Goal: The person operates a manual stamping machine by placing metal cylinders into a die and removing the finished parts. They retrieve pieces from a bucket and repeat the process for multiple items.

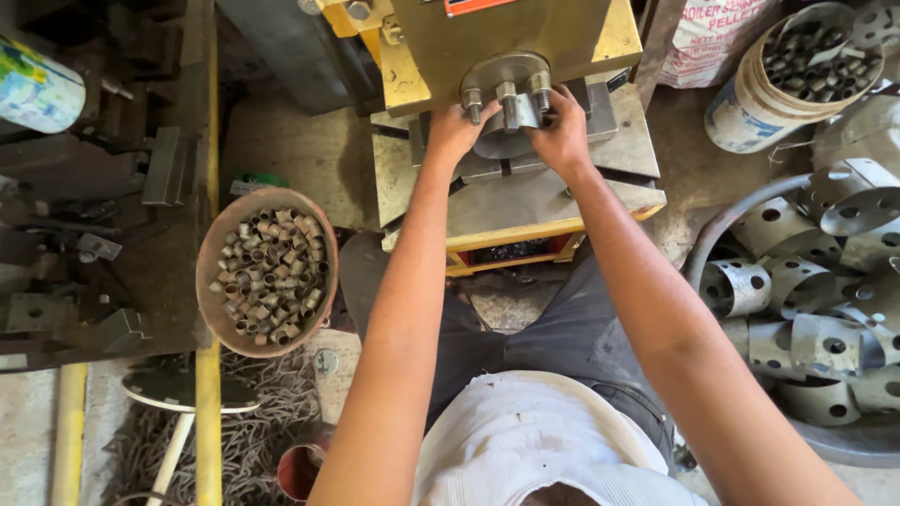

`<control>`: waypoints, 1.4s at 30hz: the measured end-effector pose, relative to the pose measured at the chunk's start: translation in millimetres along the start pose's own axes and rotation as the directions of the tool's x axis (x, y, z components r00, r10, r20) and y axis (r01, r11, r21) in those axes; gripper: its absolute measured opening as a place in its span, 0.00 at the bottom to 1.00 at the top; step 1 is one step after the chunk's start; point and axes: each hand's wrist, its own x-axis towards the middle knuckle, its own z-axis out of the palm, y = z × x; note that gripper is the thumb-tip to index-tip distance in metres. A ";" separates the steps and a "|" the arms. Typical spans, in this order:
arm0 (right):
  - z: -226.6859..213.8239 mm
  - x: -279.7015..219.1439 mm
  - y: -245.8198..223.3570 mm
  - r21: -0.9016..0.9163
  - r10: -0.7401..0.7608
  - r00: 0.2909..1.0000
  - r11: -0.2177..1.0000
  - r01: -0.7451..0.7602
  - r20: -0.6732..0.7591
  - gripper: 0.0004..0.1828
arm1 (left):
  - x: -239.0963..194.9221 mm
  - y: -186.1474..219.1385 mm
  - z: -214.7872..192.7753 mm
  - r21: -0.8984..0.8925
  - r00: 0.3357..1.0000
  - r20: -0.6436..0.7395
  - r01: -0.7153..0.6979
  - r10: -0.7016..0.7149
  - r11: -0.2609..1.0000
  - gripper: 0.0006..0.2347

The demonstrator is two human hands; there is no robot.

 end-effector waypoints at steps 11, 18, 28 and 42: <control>1.3 0.6 -1.7 -0.001 -0.007 1.000 1.000 0.007 0.015 0.17 | -7.3 -5.5 -7.9 -0.209 0.995 -0.051 -0.095 0.086 0.973 0.23; 2.2 2.0 0.3 -0.036 -0.017 1.000 0.999 0.016 -0.002 0.17 | -44.5 -31.4 -26.1 -0.614 0.983 -0.180 -0.085 -0.034 0.784 0.12; 3.8 4.3 4.8 0.023 0.003 1.000 1.000 -0.004 0.018 0.19 | -99.0 -38.9 -56.2 -0.594 0.974 -0.171 0.021 -0.152 0.804 0.09; 1.9 -0.2 9.8 -0.210 0.015 1.000 0.978 -0.015 -0.001 0.14 | -76.4 34.3 -50.4 -0.130 0.996 -0.091 -0.025 0.013 0.991 0.31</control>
